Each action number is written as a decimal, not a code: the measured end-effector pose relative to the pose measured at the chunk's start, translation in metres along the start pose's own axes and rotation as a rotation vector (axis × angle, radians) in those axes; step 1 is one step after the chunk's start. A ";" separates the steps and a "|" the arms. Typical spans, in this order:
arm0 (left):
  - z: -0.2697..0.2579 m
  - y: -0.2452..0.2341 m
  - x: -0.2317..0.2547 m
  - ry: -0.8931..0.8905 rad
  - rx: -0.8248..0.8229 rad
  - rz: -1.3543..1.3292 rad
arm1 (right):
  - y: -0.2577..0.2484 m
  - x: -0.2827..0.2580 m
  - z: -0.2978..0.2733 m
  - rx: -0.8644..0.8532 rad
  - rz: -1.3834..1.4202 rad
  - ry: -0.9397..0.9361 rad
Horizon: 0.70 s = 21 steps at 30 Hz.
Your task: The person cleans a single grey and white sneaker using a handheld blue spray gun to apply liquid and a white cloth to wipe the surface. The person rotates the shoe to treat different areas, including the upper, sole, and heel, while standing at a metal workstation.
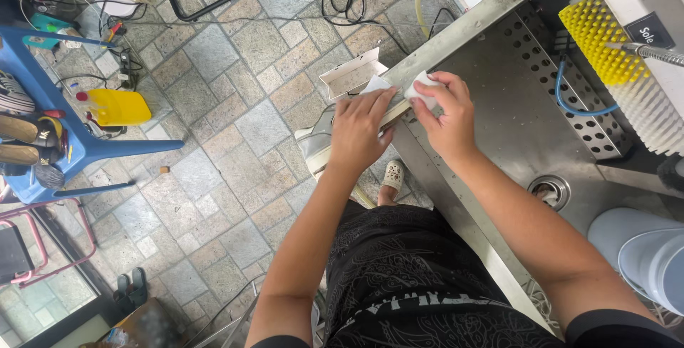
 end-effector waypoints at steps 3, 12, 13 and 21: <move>-0.026 -0.048 0.022 -0.059 0.132 0.297 | 0.000 0.006 -0.002 0.000 0.035 0.027; -0.074 -0.072 -0.022 -0.134 0.354 -0.430 | 0.004 0.018 0.017 -0.017 -0.012 0.024; -0.074 -0.065 -0.023 -0.123 0.368 -0.403 | 0.002 0.016 0.018 0.001 -0.056 0.001; -0.036 -0.030 0.024 0.173 0.538 -0.165 | 0.000 -0.052 -0.012 -0.039 -0.207 -0.260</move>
Point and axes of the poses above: each hand's wrist, its own z-axis towards the middle knuckle, its own y-axis out of the palm, x = y × z, the point moved 3 cm from there along z, towards the middle knuckle, and after that the axes turned 14 degrees about -z, right-handed, at the moved point
